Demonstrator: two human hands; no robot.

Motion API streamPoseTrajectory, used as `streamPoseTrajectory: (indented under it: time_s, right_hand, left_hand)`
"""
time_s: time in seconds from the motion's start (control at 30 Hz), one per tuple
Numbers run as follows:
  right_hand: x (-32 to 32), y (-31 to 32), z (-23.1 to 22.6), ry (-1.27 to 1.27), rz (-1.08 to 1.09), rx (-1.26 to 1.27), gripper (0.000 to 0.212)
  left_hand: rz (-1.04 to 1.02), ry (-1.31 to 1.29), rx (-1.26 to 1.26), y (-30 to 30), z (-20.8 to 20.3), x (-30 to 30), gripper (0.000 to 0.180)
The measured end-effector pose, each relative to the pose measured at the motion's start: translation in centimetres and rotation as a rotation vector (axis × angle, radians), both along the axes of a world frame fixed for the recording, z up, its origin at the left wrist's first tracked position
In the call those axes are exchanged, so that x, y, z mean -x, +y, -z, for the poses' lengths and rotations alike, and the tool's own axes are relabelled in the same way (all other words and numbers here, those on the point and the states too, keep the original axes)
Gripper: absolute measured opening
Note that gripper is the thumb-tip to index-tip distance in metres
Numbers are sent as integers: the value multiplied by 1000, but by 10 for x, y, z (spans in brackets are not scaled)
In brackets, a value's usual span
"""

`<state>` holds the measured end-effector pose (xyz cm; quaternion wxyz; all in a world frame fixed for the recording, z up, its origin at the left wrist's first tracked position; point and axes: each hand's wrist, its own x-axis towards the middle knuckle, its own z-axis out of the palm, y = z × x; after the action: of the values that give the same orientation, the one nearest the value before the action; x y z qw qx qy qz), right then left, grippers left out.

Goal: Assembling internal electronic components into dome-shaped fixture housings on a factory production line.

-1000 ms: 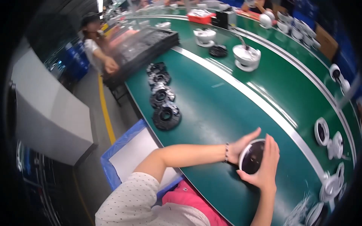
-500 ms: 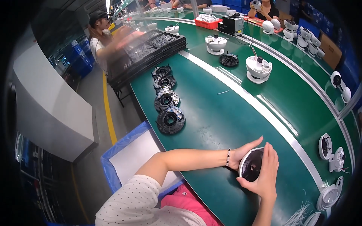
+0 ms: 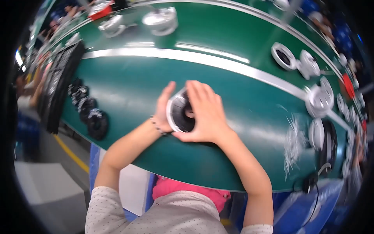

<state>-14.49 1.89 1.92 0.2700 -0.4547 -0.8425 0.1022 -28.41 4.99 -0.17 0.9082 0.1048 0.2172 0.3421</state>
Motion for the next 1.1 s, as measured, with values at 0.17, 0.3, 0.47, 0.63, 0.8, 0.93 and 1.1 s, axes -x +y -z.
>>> streamPoseTrajectory:
  time_s: [0.17,0.3,0.47,0.63,0.8,0.93,1.1]
  right_hand:
    - [-3,-11,6,-8,91,-18,106]
    - [-5,-19,9,8,158,29,108]
    - [1,-24,9,-12,196,18,106]
    - [6,-28,16,30,222,-102,106]
    - [-2,-27,23,129,149,-234,102]
    - [-19,-21,16,197,-33,-291,88]
    - [-40,-24,18,117,-254,-398,48]
  left_hand:
    - [100,-101,-70,-2,7,-6,60]
    - [53,-34,-83,-10,9,-12,56]
    - [45,-70,-107,-14,10,-7,52]
    - [146,-196,-240,-9,25,-2,45]
    - [11,-50,-268,-18,22,-4,45]
    - [-10,-50,-272,-15,10,-7,50]
    - [183,-37,-146,-9,-7,0,66]
